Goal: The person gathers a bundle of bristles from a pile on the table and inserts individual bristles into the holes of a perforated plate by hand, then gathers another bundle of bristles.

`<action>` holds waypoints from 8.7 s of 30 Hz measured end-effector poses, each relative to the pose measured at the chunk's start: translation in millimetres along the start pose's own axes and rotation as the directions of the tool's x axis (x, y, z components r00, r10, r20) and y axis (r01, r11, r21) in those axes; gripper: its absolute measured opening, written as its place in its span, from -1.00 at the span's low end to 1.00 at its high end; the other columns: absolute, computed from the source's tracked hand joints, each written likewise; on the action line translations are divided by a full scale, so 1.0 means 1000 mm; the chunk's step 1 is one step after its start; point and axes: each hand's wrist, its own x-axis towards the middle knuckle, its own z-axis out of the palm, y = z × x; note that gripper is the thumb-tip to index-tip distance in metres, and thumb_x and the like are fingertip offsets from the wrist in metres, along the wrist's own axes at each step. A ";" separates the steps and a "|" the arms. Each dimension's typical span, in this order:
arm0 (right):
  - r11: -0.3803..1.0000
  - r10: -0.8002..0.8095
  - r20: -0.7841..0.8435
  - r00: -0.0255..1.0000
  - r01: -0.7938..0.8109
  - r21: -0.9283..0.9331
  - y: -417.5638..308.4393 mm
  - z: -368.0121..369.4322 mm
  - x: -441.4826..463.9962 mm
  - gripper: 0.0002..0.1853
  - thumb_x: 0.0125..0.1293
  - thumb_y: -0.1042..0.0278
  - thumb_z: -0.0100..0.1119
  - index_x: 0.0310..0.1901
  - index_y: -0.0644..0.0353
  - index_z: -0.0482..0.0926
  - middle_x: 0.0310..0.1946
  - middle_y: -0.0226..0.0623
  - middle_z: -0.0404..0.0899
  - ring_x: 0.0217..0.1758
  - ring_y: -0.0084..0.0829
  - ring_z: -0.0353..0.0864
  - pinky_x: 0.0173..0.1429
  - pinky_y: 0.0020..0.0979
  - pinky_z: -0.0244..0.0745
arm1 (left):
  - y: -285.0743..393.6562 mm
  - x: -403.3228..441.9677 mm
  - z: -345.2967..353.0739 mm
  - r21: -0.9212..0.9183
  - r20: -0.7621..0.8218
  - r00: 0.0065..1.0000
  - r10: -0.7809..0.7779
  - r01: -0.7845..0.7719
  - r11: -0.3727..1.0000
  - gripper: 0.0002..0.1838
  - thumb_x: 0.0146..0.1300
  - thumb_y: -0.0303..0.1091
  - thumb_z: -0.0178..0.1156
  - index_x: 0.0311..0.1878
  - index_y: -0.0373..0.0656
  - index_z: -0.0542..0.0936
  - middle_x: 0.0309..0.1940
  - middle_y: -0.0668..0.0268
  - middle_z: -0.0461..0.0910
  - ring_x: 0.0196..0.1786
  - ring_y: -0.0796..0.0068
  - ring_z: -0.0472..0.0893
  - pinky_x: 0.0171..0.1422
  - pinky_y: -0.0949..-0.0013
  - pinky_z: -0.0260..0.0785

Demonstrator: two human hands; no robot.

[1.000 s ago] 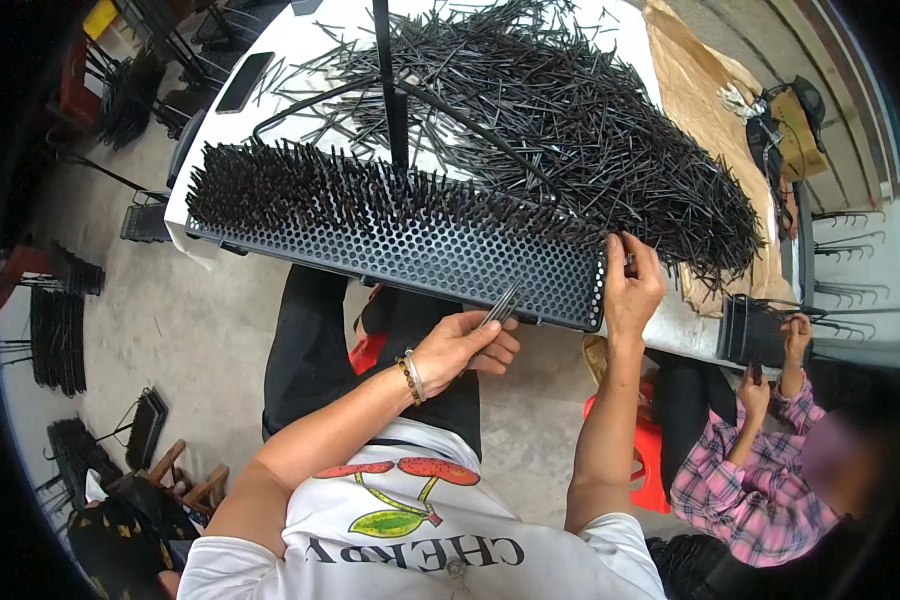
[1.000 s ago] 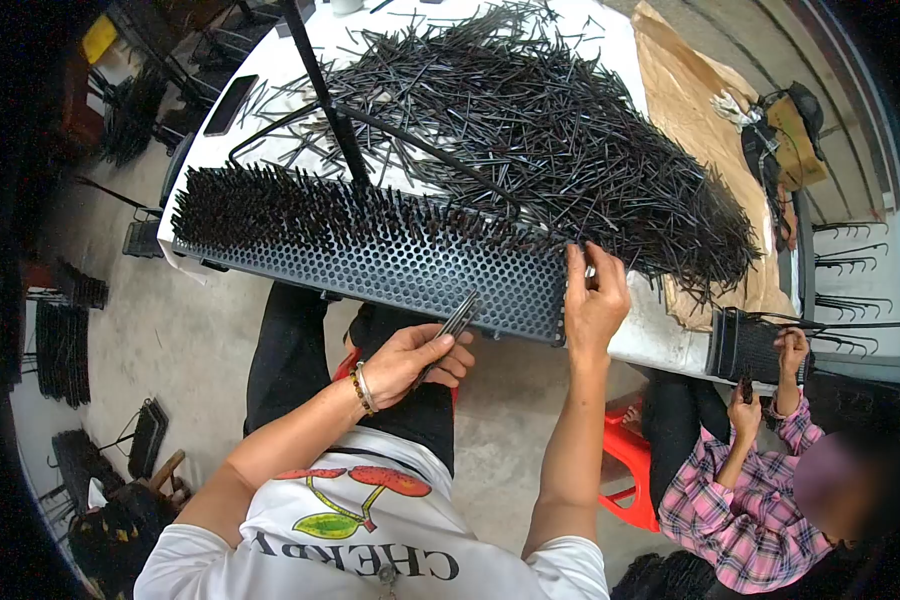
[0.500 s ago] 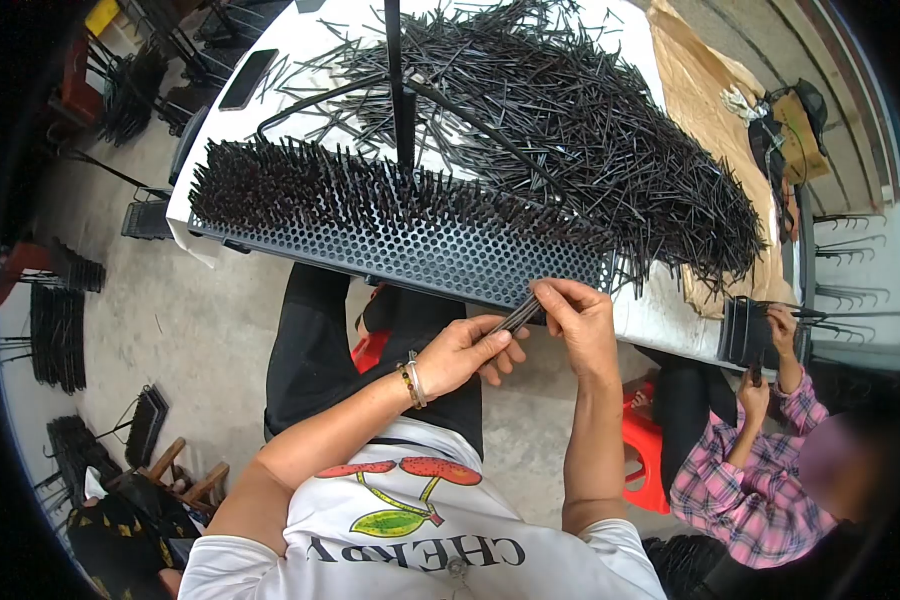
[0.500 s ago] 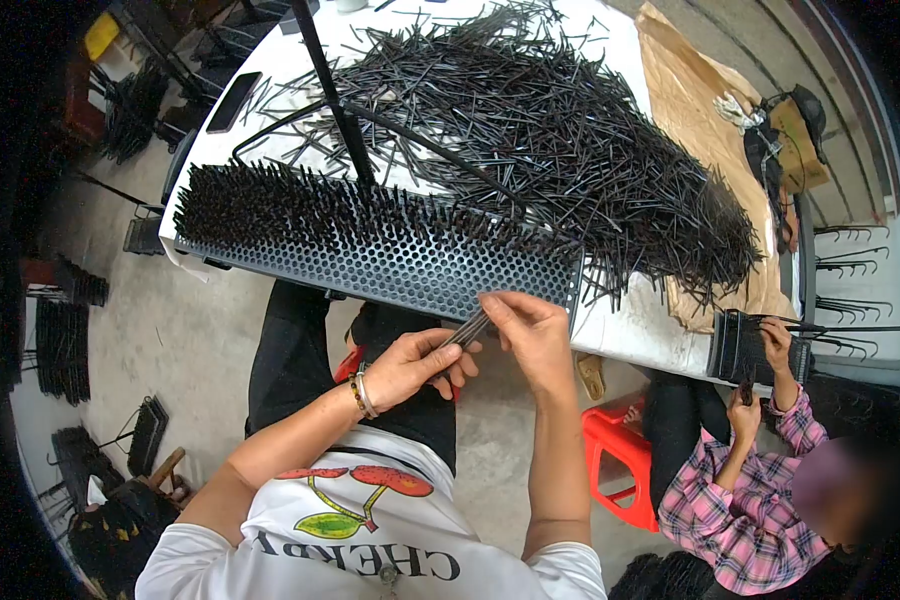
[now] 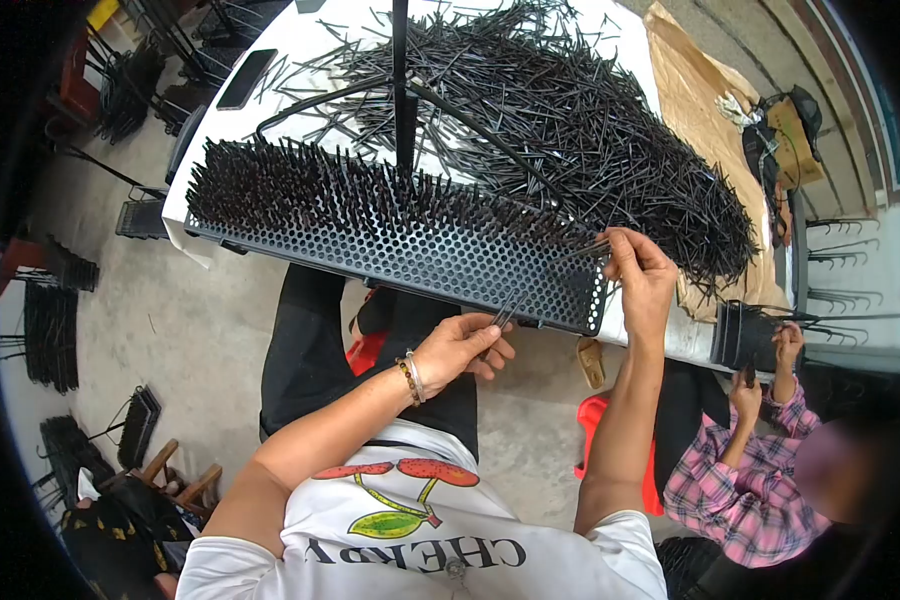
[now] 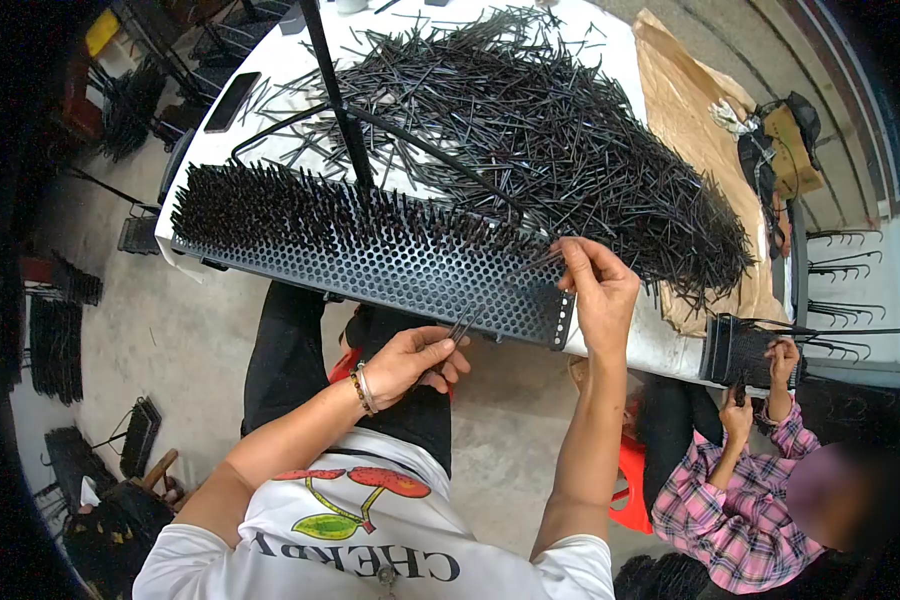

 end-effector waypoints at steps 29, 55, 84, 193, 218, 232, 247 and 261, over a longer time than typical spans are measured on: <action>0.994 -0.018 -0.133 0.991 0.004 -0.108 0.023 0.003 0.016 -0.76 0.23 0.33 0.24 -0.26 0.40 0.62 -0.52 -0.35 0.58 -0.55 -0.64 0.51 -0.47 -0.63 0.38 | 0.005 0.003 0.003 -0.108 -0.055 0.996 -0.072 0.065 0.992 -0.61 0.28 -0.39 0.12 0.12 -0.35 0.36 -0.07 0.02 0.54 -0.08 0.33 0.61 -0.04 0.36 0.55; 0.697 -0.462 0.095 0.882 0.428 -0.575 0.025 0.021 0.000 -0.85 0.20 0.43 0.21 -0.27 0.34 0.62 -0.26 -0.18 0.56 -0.30 -0.31 0.56 -0.19 -0.39 0.44 | 0.008 0.002 0.007 -0.086 -0.031 0.997 -0.072 0.069 0.994 -0.64 0.34 -0.33 0.05 0.09 -0.39 0.38 -0.10 0.06 0.56 -0.09 0.37 0.60 -0.02 0.36 0.52; 0.508 -0.564 0.594 0.573 0.808 -0.297 -0.001 0.042 -0.100 -0.67 -0.09 0.41 0.37 -0.21 0.19 0.60 -0.24 -0.26 0.58 -0.34 -0.30 0.58 -0.35 -0.39 0.43 | 0.022 -0.005 0.005 -0.335 0.060 0.998 -0.028 0.046 0.941 -0.65 0.40 -0.28 -0.07 0.10 -0.35 0.39 -0.03 0.10 0.54 -0.02 0.35 0.59 0.02 0.34 0.48; 0.739 -0.412 0.121 0.903 0.409 -0.536 0.025 0.002 -0.001 -0.93 0.15 0.58 0.15 -0.31 0.32 0.56 -0.26 -0.20 0.49 -0.32 -0.31 0.52 -0.29 -0.39 0.42 | 0.017 -0.001 0.010 -0.109 0.023 0.995 -0.097 0.099 0.989 -0.64 0.43 -0.28 -0.16 0.11 -0.37 0.35 -0.13 0.07 0.58 -0.15 0.38 0.62 0.00 0.37 0.49; 0.958 0.230 0.267 0.936 -0.266 0.106 0.010 0.031 -0.067 -0.84 0.26 0.44 0.16 -0.18 0.32 0.59 -0.38 -0.38 0.62 -0.55 -0.72 0.39 -0.50 -0.68 0.27 | 0.011 0.001 0.017 0.023 0.100 0.991 0.090 -0.092 0.995 -0.61 0.44 -0.26 -0.16 0.14 -0.39 0.33 -0.12 0.10 0.56 -0.13 0.44 0.60 0.01 0.41 0.46; 0.975 -0.219 -0.307 0.926 0.194 -0.112 0.043 -0.018 -0.010 -0.84 0.32 0.45 0.08 -0.13 0.33 0.55 -0.35 -0.35 0.61 -0.55 -0.75 0.38 -0.53 -0.70 0.25 | 0.053 -0.013 -0.001 0.352 -0.018 0.971 0.240 -0.218 0.910 -0.73 0.36 -0.38 -0.01 0.05 -0.28 0.47 -0.16 0.23 0.60 -0.12 0.53 0.58 -0.01 0.47 0.45; 0.925 -0.251 -0.297 0.921 0.138 -0.354 0.059 -0.008 -0.015 -0.88 0.24 0.56 0.11 -0.21 0.35 0.58 -0.34 -0.24 0.60 -0.39 -0.53 0.54 -0.45 -0.58 0.40 | 0.158 -0.076 -0.065 0.399 -0.332 0.787 0.521 -0.383 0.833 -0.74 0.28 -0.37 0.10 -0.03 -0.30 0.49 -0.25 0.21 0.60 -0.24 0.48 0.60 -0.14 0.42 0.50; 0.759 -0.444 -0.256 0.859 0.209 -0.616 0.050 0.008 -0.018 -0.85 0.23 0.60 0.09 -0.17 0.32 0.56 -0.27 -0.20 0.51 -0.34 -0.43 0.48 -0.35 -0.54 0.33 | 0.339 0.119 -0.238 0.980 0.061 0.815 0.576 0.060 -0.188 -0.56 0.11 -0.24 0.23 0.00 -0.32 0.50 -0.09 -0.02 0.56 -0.03 0.11 0.57 0.10 0.26 0.39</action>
